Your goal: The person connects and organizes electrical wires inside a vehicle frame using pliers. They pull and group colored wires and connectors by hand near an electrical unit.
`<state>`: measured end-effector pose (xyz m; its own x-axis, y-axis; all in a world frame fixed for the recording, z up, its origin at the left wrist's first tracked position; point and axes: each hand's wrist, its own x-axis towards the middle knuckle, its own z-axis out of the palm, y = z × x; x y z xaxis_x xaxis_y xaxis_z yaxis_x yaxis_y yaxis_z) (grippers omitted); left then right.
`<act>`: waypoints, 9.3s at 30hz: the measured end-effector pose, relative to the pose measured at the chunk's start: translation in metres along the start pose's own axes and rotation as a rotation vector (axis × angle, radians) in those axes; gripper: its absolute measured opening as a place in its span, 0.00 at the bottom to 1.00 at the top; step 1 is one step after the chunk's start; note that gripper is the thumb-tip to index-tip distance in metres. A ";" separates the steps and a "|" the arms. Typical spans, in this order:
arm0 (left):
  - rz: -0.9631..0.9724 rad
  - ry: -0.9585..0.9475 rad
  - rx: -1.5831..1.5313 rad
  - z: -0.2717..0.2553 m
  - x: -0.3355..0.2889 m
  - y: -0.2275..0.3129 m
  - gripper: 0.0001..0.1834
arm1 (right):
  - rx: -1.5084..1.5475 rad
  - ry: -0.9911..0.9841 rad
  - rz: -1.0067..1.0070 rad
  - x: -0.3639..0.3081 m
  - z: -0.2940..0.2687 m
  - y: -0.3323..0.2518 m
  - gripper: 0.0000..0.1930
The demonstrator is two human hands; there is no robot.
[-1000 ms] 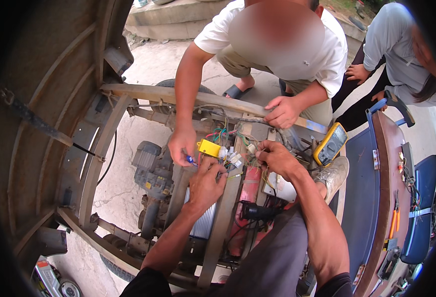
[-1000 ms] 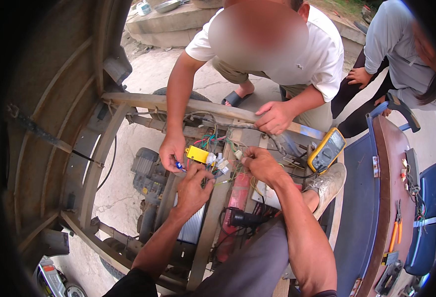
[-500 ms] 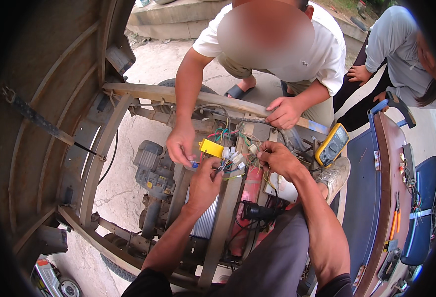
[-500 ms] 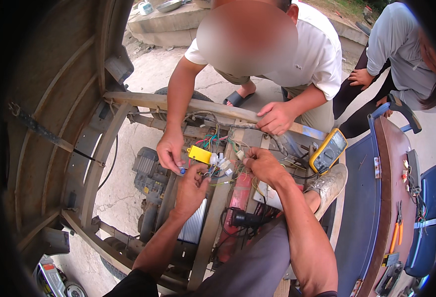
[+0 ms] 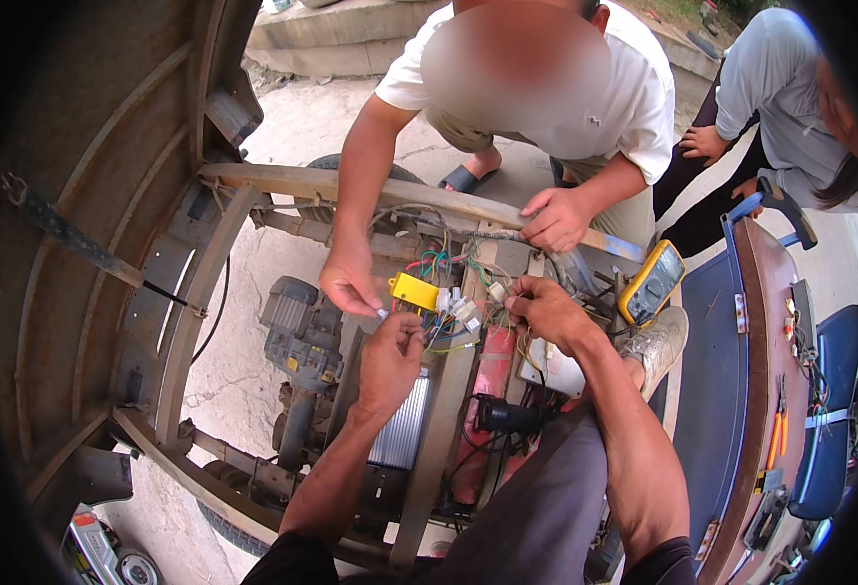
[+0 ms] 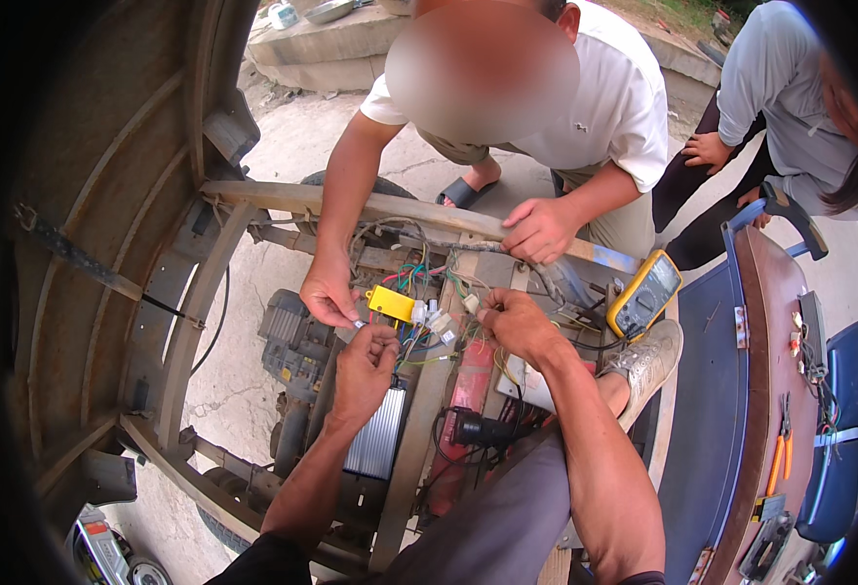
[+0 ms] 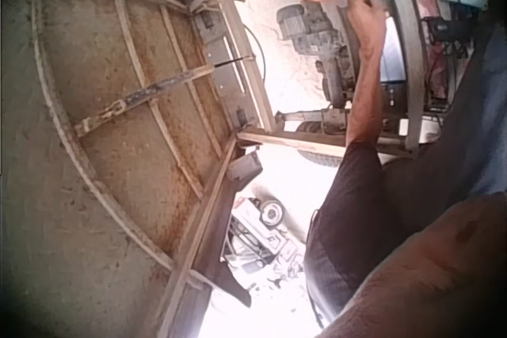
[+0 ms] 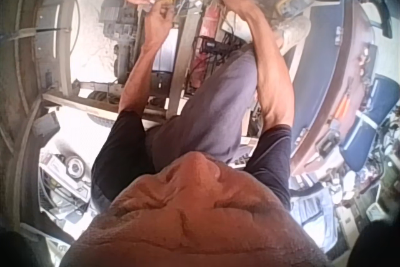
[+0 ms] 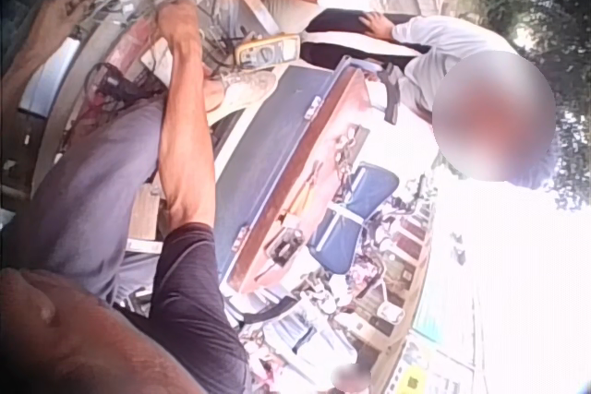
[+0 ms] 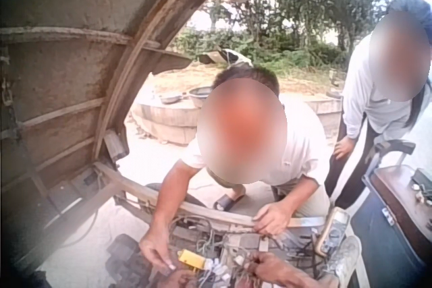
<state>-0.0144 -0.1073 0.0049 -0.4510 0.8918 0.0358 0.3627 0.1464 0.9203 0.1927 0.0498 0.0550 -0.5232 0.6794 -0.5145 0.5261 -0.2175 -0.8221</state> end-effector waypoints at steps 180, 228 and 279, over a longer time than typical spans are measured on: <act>0.728 -0.235 0.869 0.040 -0.002 0.041 0.09 | -0.063 -0.029 -0.050 -0.004 0.007 -0.007 0.06; -0.187 -0.330 -0.407 0.033 0.025 0.000 0.08 | -0.219 -0.081 -0.149 0.003 0.025 -0.008 0.09; -0.018 -0.224 -0.250 0.021 0.011 0.020 0.14 | -0.100 -0.006 -0.133 -0.001 0.017 -0.008 0.09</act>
<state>0.0051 -0.0853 0.0150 -0.2545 0.9662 -0.0420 0.1327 0.0779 0.9881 0.1782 0.0388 0.0578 -0.5966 0.6932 -0.4045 0.5161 -0.0545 -0.8548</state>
